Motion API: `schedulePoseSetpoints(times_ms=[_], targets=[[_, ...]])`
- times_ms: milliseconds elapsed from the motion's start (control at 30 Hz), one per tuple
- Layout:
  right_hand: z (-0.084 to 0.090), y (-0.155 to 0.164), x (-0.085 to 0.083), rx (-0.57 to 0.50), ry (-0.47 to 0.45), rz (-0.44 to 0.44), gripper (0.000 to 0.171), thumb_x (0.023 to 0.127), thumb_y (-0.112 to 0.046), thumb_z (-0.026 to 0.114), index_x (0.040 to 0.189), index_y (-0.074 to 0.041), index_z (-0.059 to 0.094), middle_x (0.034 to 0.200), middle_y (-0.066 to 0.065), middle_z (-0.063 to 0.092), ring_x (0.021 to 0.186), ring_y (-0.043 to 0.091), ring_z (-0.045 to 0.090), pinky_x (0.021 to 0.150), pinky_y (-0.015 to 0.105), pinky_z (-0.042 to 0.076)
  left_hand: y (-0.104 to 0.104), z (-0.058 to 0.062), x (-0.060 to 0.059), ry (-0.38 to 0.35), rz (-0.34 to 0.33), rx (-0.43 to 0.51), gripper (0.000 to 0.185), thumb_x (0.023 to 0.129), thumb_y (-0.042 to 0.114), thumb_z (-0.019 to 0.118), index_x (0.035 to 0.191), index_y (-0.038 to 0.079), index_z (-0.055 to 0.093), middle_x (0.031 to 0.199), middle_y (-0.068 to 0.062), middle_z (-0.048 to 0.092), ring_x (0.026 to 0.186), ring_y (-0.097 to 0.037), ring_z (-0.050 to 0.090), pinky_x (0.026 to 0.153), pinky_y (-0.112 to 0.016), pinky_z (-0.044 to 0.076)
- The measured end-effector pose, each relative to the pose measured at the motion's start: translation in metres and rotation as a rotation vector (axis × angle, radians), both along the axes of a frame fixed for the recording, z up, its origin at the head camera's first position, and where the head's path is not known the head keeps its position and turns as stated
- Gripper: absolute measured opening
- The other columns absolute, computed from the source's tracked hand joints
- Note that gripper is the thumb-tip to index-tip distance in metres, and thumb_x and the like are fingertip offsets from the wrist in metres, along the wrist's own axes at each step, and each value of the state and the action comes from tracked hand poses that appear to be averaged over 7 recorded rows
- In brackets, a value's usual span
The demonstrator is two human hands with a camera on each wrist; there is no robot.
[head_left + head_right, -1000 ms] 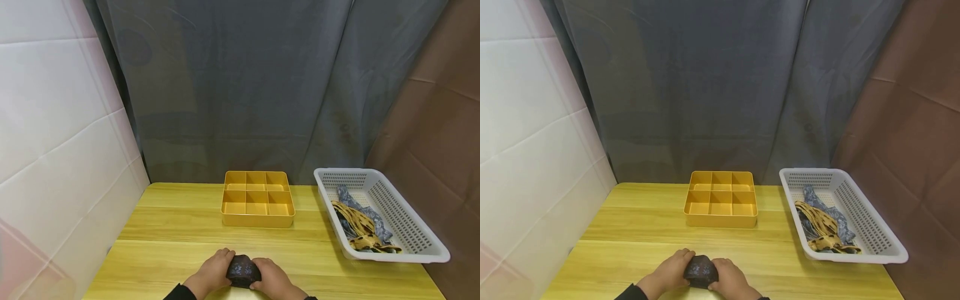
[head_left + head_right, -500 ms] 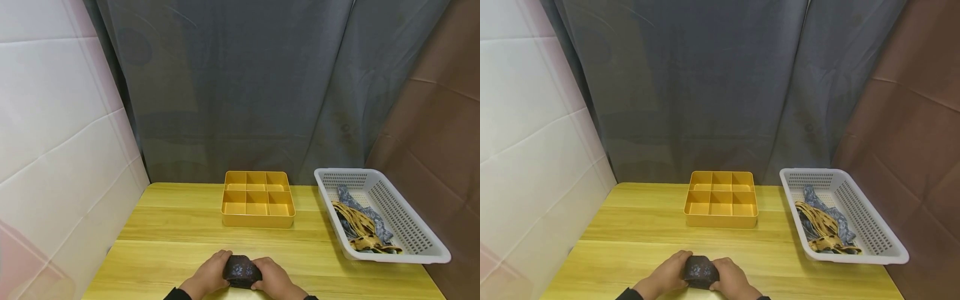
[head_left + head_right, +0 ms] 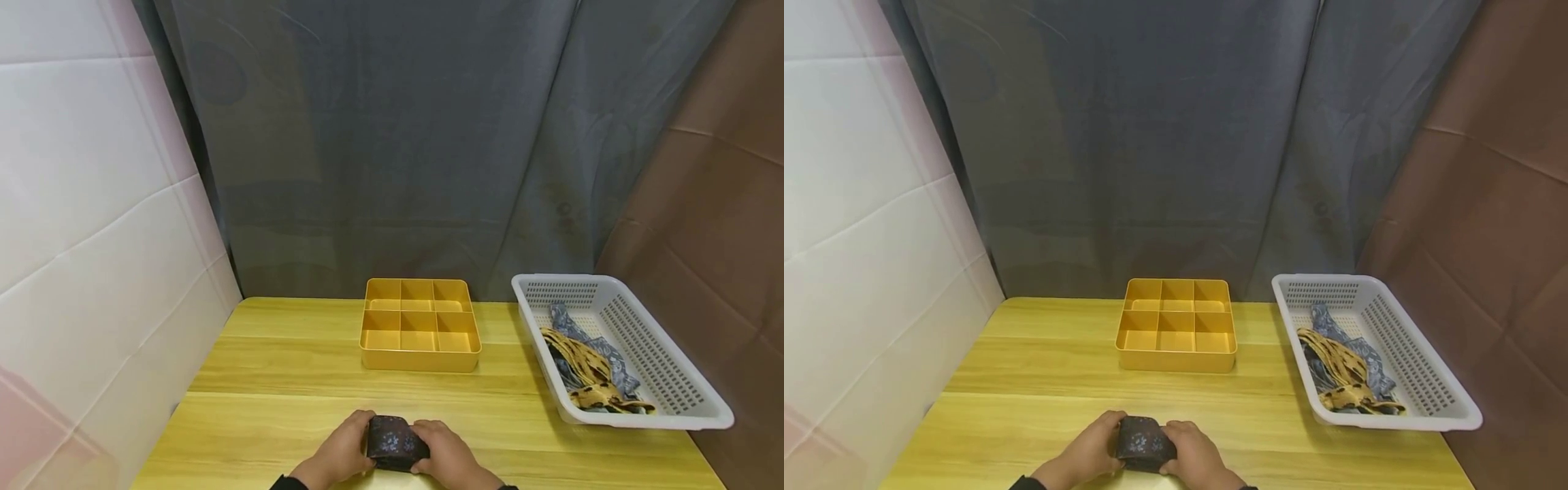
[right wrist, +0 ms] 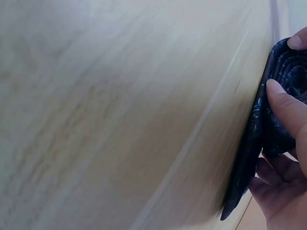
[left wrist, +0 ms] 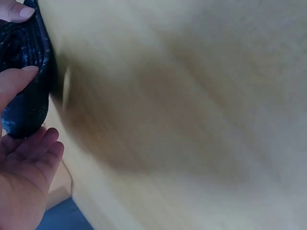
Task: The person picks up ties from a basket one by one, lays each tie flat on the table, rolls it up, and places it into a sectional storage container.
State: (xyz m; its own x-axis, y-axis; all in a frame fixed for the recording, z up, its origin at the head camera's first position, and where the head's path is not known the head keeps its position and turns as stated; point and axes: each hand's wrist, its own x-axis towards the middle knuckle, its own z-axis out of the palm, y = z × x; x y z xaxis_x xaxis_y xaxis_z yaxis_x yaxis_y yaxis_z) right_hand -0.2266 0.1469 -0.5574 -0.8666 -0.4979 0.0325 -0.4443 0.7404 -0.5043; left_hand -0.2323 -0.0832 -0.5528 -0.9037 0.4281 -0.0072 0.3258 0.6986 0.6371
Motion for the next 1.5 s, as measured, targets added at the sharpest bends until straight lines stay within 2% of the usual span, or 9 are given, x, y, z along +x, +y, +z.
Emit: schedulePoseSetpoints(times_ms=[267, 467, 600, 767, 967, 1133, 1267, 1400, 1500], targets=[[0.001, 0.0, -0.003, -0.007, 0.007, 0.002, 0.053, 0.07, -0.028, 0.084, 0.113, -0.004, 0.066, 0.115, 0.007, 0.065, 0.109, 0.026, 0.058, 0.09, 0.042, 0.051, 0.002, 0.018, 0.001, -0.001, 0.013, -0.029, 0.07, 0.065, 0.005, 0.085, 0.127, -0.003, 0.052, 0.125, -0.014, 0.057, 0.117, -0.034, 0.055, 0.099, -0.045, 0.046], [-0.005, -0.003, -0.004, 0.042, 0.003, -0.012, 0.066, 0.07, -0.033, 0.084, 0.119, 0.006, 0.063, 0.119, 0.011, 0.061, 0.113, 0.029, 0.054, 0.09, 0.041, 0.051, 0.007, 0.033, 0.002, 0.032, -0.01, -0.073, 0.067, 0.065, 0.007, 0.085, 0.124, 0.002, 0.055, 0.122, -0.009, 0.058, 0.114, -0.027, 0.057, 0.098, -0.042, 0.048], [-0.008, -0.005, -0.004, 0.035, -0.019, -0.006, 0.07, 0.068, -0.036, 0.085, 0.12, 0.005, 0.063, 0.117, 0.009, 0.058, 0.111, 0.027, 0.052, 0.088, 0.039, 0.052, 0.012, 0.044, 0.002, 0.046, -0.048, -0.117, 0.063, 0.065, 0.007, 0.085, 0.12, 0.004, 0.055, 0.118, -0.004, 0.058, 0.107, -0.018, 0.058, 0.094, -0.037, 0.05], [-0.013, -0.008, -0.003, 0.034, -0.023, 0.005, 0.069, 0.066, -0.039, 0.085, 0.12, -0.002, 0.066, 0.119, 0.009, 0.056, 0.112, 0.025, 0.049, 0.089, 0.037, 0.052, 0.022, 0.056, 0.002, 0.061, -0.091, -0.213, 0.058, 0.067, 0.013, 0.087, 0.116, 0.006, 0.057, 0.111, -0.001, 0.058, 0.1, -0.012, 0.057, 0.088, -0.032, 0.052], [-0.013, -0.009, 0.001, 0.052, -0.066, 0.0, 0.069, 0.067, -0.039, 0.085, 0.12, 0.0, 0.064, 0.123, 0.01, 0.052, 0.114, 0.026, 0.049, 0.086, 0.036, 0.053, 0.04, 0.066, 0.003, 0.156, -0.121, -0.441, 0.054, 0.064, 0.022, 0.09, 0.108, 0.008, 0.061, 0.099, -0.002, 0.058, 0.094, -0.013, 0.057, 0.08, -0.028, 0.053], [-0.006, -0.004, 0.005, 0.027, -0.113, -0.012, 0.071, 0.069, -0.039, 0.084, 0.12, 0.005, 0.061, 0.124, 0.01, 0.053, 0.115, 0.027, 0.049, 0.086, 0.035, 0.052, 0.052, 0.07, 0.004, 0.195, -0.133, -0.557, 0.052, 0.062, 0.021, 0.091, 0.104, 0.009, 0.062, 0.091, -0.001, 0.056, 0.088, -0.013, 0.056, 0.078, -0.027, 0.053], [0.006, -0.002, 0.008, -0.03, -0.127, -0.019, 0.082, 0.072, -0.04, 0.081, 0.13, 0.01, 0.051, 0.128, 0.016, 0.053, 0.119, 0.036, 0.047, 0.092, 0.044, 0.05, 0.057, 0.07, 0.005, 0.218, -0.127, -0.618, 0.048, 0.063, 0.022, 0.09, 0.101, 0.009, 0.063, 0.088, -0.001, 0.056, 0.085, -0.012, 0.055, 0.076, -0.026, 0.053], [0.019, -0.004, 0.009, -0.082, -0.134, -0.019, 0.09, 0.076, -0.04, 0.079, 0.141, 0.007, 0.039, 0.137, 0.02, 0.048, 0.124, 0.041, 0.044, 0.094, 0.051, 0.047, 0.061, 0.071, 0.007, 0.27, -0.122, -0.66, 0.045, 0.065, 0.024, 0.089, 0.099, 0.01, 0.065, 0.086, -0.001, 0.056, 0.082, -0.013, 0.055, 0.074, -0.025, 0.053], [0.027, -0.006, 0.008, -0.133, -0.125, 0.007, 0.081, 0.078, -0.038, 0.078, 0.14, 0.002, 0.043, 0.135, 0.015, 0.05, 0.123, 0.038, 0.045, 0.094, 0.048, 0.047, 0.065, 0.072, 0.008, 0.318, -0.127, -0.692, 0.039, 0.069, 0.027, 0.085, 0.098, 0.01, 0.066, 0.084, -0.001, 0.056, 0.08, -0.013, 0.054, 0.072, -0.024, 0.052]])
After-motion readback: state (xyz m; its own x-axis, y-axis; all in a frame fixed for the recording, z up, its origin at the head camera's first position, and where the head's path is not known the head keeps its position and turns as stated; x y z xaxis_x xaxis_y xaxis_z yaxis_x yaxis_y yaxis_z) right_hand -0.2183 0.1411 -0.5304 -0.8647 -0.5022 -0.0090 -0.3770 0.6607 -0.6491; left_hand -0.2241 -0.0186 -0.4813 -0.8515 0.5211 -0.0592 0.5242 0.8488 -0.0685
